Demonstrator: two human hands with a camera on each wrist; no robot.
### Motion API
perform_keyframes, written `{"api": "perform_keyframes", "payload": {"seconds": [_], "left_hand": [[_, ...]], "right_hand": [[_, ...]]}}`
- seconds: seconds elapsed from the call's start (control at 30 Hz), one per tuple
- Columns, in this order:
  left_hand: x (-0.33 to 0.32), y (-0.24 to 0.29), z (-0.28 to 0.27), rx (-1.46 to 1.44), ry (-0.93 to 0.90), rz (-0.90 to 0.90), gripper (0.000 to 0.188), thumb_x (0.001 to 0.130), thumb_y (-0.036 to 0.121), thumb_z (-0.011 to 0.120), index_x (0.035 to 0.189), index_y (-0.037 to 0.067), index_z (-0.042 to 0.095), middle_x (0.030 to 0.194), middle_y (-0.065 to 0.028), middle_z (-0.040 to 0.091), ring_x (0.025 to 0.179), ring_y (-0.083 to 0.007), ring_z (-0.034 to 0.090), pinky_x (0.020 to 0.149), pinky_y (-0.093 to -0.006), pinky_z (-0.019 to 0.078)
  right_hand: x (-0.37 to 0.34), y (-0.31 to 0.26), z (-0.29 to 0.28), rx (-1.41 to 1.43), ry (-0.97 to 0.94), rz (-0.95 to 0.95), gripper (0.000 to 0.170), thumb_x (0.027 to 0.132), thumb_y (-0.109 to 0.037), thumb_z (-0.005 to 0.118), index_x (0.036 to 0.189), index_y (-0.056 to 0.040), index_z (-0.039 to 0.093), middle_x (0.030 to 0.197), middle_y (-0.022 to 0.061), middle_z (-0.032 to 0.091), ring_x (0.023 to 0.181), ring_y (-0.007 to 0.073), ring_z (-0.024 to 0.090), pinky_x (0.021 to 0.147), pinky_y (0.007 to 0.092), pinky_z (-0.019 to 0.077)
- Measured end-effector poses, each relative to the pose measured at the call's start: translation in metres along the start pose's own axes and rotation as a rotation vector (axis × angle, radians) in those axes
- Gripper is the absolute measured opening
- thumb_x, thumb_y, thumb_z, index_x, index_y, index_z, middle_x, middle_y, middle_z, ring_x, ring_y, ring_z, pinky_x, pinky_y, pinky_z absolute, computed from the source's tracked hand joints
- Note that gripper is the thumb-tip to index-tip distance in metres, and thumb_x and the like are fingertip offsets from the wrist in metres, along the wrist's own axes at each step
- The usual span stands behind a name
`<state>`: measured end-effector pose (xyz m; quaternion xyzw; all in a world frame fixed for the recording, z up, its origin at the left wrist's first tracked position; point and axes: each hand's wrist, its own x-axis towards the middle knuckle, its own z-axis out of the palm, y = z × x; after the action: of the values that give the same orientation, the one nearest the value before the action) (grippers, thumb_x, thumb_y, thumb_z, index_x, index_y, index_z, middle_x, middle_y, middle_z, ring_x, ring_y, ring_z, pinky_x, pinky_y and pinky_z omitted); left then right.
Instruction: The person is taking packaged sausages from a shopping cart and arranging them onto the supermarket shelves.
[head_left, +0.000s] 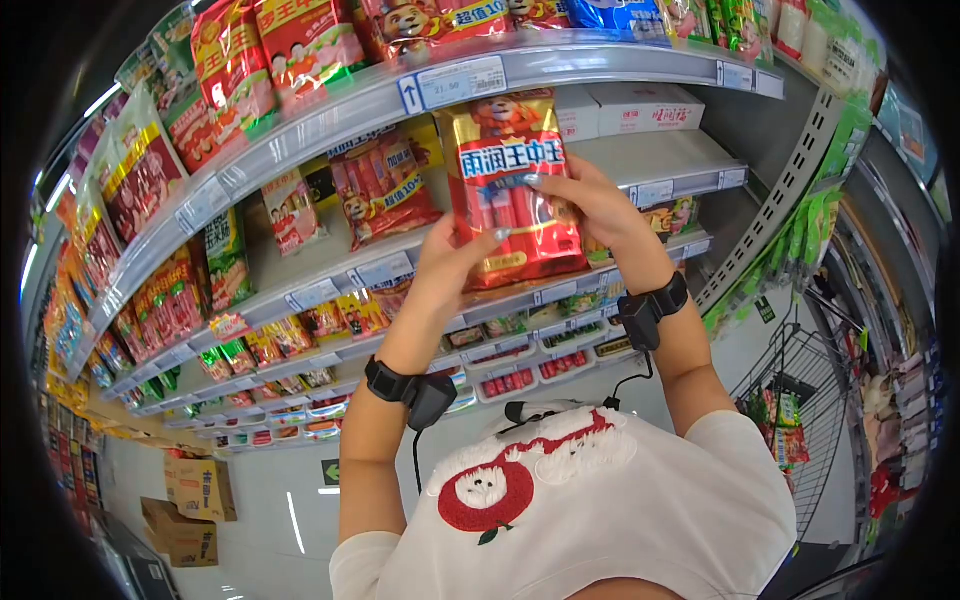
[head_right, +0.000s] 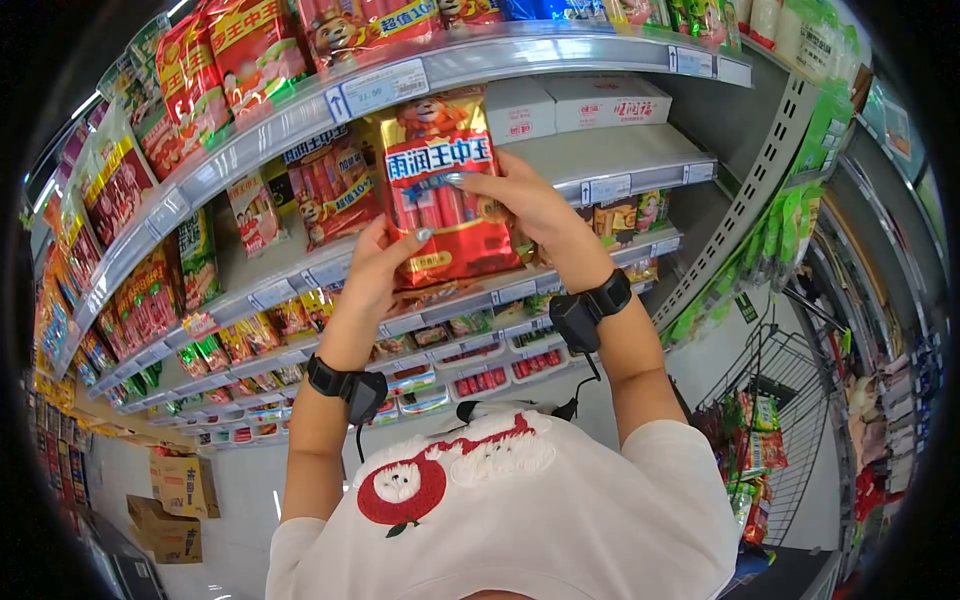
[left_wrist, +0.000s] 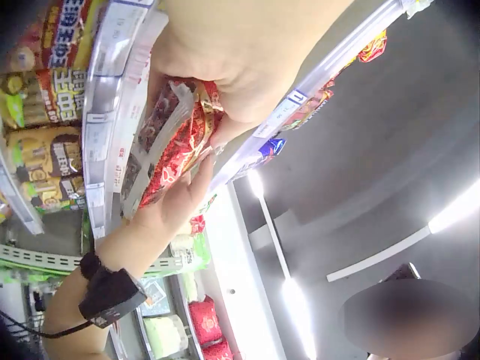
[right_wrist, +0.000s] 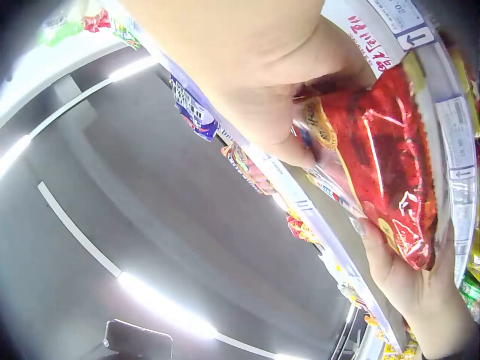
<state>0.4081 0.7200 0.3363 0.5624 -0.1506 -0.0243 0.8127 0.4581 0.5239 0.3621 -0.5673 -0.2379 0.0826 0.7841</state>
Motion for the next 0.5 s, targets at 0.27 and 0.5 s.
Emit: {"api": "perform_keyframes", "payload": {"seconds": [0.27,0.5], "left_hand": [[0.064,0.005,-0.012,0.140,0.066,-0.134,0.026,0.081,0.010,0.060,0.103,-0.002,0.053,0.095,-0.0104,0.061,0.082,-0.0148,0.061,0.069,-0.0275,0.0494],[0.119,-0.007,-0.040,0.389,0.121,0.034,0.032,0.082,0.013,0.060,0.108,-0.003,0.051,0.098,-0.0116,0.060,0.084,-0.0168,0.059,0.074,-0.0286,0.0474]], "right_hand": [[0.050,0.023,-0.046,0.065,0.016,0.117,0.031,0.079,-0.007,0.062,0.107,0.0031,0.051,0.087,0.0038,0.058,0.072,0.0089,0.054,0.066,0.0233,0.0467],[0.095,0.037,-0.050,-0.013,0.081,-0.035,0.028,0.079,-0.004,0.061,0.105,0.0014,0.054,0.088,0.0035,0.058,0.075,0.0096,0.055,0.067,0.0236,0.0466]]}}
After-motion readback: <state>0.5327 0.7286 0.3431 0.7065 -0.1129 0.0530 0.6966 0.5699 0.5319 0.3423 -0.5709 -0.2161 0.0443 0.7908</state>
